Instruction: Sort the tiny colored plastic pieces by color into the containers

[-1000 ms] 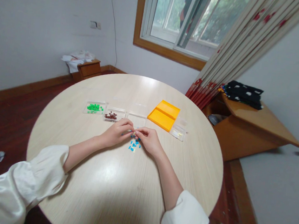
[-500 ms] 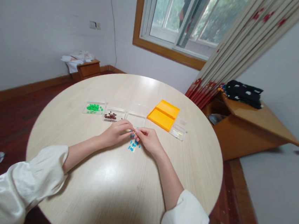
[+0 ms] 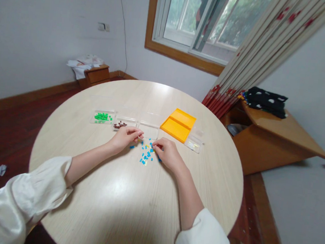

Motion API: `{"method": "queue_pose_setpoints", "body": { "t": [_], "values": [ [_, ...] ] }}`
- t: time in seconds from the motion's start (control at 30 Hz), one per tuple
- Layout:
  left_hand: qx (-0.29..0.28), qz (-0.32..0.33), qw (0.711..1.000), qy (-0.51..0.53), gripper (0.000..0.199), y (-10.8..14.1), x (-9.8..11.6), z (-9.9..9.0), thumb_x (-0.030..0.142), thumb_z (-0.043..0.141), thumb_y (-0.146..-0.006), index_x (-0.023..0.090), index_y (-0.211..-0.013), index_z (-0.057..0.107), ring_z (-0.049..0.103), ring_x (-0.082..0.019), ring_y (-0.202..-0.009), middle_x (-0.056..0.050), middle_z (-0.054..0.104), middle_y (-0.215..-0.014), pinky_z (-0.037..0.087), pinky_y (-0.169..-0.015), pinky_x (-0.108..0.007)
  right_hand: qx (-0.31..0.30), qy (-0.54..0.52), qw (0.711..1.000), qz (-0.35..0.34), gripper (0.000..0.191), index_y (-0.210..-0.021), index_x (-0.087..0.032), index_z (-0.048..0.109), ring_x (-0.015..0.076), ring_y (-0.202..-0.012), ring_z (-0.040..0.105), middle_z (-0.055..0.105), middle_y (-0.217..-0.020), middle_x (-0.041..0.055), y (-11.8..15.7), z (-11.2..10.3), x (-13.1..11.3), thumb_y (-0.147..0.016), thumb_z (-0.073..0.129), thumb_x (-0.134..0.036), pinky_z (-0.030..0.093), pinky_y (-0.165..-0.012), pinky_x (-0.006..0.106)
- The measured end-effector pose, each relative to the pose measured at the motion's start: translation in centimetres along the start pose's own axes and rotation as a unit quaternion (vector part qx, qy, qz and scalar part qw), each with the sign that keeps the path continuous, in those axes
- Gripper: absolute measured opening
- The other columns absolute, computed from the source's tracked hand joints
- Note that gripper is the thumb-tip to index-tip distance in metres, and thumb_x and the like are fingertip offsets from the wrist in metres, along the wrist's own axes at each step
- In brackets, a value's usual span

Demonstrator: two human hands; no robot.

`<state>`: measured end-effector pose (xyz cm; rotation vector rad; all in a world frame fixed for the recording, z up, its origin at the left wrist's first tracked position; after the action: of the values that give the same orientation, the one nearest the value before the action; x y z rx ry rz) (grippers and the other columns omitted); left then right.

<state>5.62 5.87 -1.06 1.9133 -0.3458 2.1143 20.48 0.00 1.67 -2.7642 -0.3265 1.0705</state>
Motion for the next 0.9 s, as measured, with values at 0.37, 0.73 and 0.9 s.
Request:
{"method": "queue_pose_setpoints", "body": {
  "t": [0.37, 0.73, 0.9],
  "values": [
    [-0.039, -0.116, 0.985, 0.124, 0.014, 0.5, -1.1, 0.9, 0.019, 0.067, -0.074, 0.006, -0.072, 0.065, 0.045, -0.004, -0.044, -0.005, 0.064, -0.064, 0.041, -0.047, -0.020, -0.035, 0.078, 0.996, -0.019, 0.016, -0.079, -0.015, 0.070, 0.0141, -0.070, 0.057, 0.065, -0.075, 0.0056, -0.1, 1.6, 0.0, -0.081, 0.054, -0.013, 0.042, -0.068, 0.027],
    [-0.067, -0.154, 0.979, 0.115, 0.012, 0.9, -1.4, 1.4, 0.017, 0.067, -0.073, 0.006, -0.071, 0.066, 0.045, -0.004, -0.043, -0.007, 0.067, -0.067, 0.042, -0.048, -0.021, 0.103, -0.059, 0.993, 0.014, 0.018, -0.075, -0.017, 0.067, 0.0147, -0.065, 0.054, 0.067, -0.073, 0.0043, -0.2, 0.0, -0.5, -0.080, 0.053, -0.027, 0.041, -0.061, 0.027],
    [-0.120, -0.172, 0.972, 0.103, 0.018, 1.7, -1.3, 2.5, 0.020, 0.065, -0.076, 0.006, -0.065, 0.068, 0.045, -0.004, -0.043, -0.006, 0.064, -0.059, 0.042, -0.050, -0.021, 0.110, -0.122, 0.986, 0.008, 0.020, -0.076, -0.018, 0.069, 0.0143, -0.063, 0.052, 0.066, -0.071, 0.0043, -0.3, 0.6, -1.9, -0.079, 0.056, -0.032, 0.039, -0.059, 0.027]
  ]
}}
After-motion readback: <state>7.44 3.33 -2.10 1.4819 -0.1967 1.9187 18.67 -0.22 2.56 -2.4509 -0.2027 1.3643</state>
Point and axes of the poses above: each hand's wrist, its own y-axis away from the middle knuckle, its own z-axis out of the palm, x = y × z, the point moved 7 cm from there along -y, towards the middle knuckle
